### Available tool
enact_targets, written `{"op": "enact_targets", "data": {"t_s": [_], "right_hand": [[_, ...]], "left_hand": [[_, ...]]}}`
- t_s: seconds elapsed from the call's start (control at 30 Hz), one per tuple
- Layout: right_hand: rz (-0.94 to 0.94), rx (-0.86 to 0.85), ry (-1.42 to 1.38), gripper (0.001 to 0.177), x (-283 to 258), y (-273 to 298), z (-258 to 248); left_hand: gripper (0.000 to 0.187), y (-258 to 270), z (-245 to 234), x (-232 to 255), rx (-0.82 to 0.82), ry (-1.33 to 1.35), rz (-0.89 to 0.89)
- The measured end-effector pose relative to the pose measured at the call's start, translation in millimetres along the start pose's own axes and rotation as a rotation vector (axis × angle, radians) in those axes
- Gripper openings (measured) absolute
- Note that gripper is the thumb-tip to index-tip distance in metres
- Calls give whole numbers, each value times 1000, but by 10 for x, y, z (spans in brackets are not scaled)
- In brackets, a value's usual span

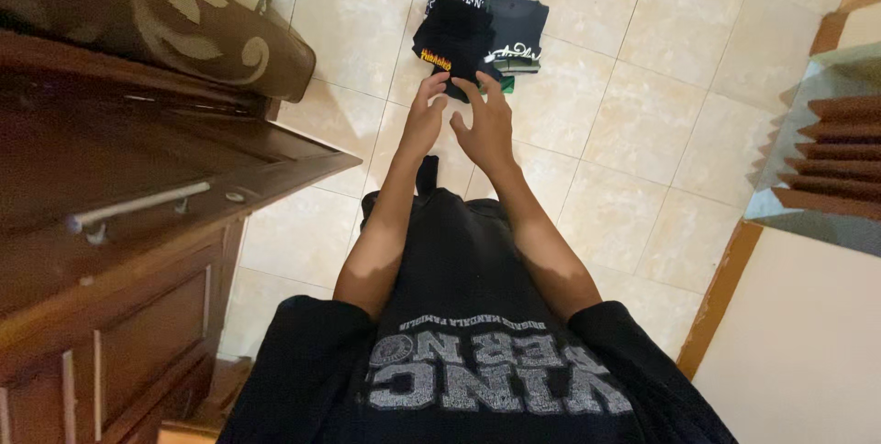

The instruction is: The person removes several items of clothing and a blue sleeping bag from a wooden closet and places them in a pile on the floor.

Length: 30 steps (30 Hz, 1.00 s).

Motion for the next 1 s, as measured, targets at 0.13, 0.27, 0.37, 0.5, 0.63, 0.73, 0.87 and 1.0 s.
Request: {"op": "enact_targets", "data": {"t_s": [0.13, 0.27, 0.37, 0.5, 0.63, 0.73, 0.87, 1.0], "right_hand": [[-78, 1, 5, 66, -245, 300, -154], [-151, -16, 45, 68, -487, 624, -288], [-294, 26, -70, 65, -722, 783, -319], [-443, -121, -220, 60, -1047, 1019, -6], [-606, -319, -268, 63, -1626, 1184, 492], [-634, -444, -227, 52, -2073, 1364, 917], [-734, -555, -260, 52, -2722, 1667, 1326], [-831, -492, -282, 53, -3335, 1785, 1589]], "left_hand": [[49, 486, 139, 492, 87, -167, 97], [49, 1099, 367, 977, 227, -434, 174], [44, 1456, 498, 1156, 252, -532, 214], [45, 2142, 473, 1104, 388, -452, 176], [65, 2988, 173, 1120, 634, -337, 338], [66, 3679, -205, 891, 829, -265, 151], [54, 4534, -646, 860, 984, -256, 126], [49, 5258, -975, 1050, 1114, -374, 247]]}}
Point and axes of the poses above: each hand's wrist, its own y-axis away from the middle knuckle, its own z-axis out of the palm, x = y × z, the point moved 10 cm from there along -y, towards the middle knuckle, and after that the axes turned 15 degrees about -x, right-handed, at the moved point
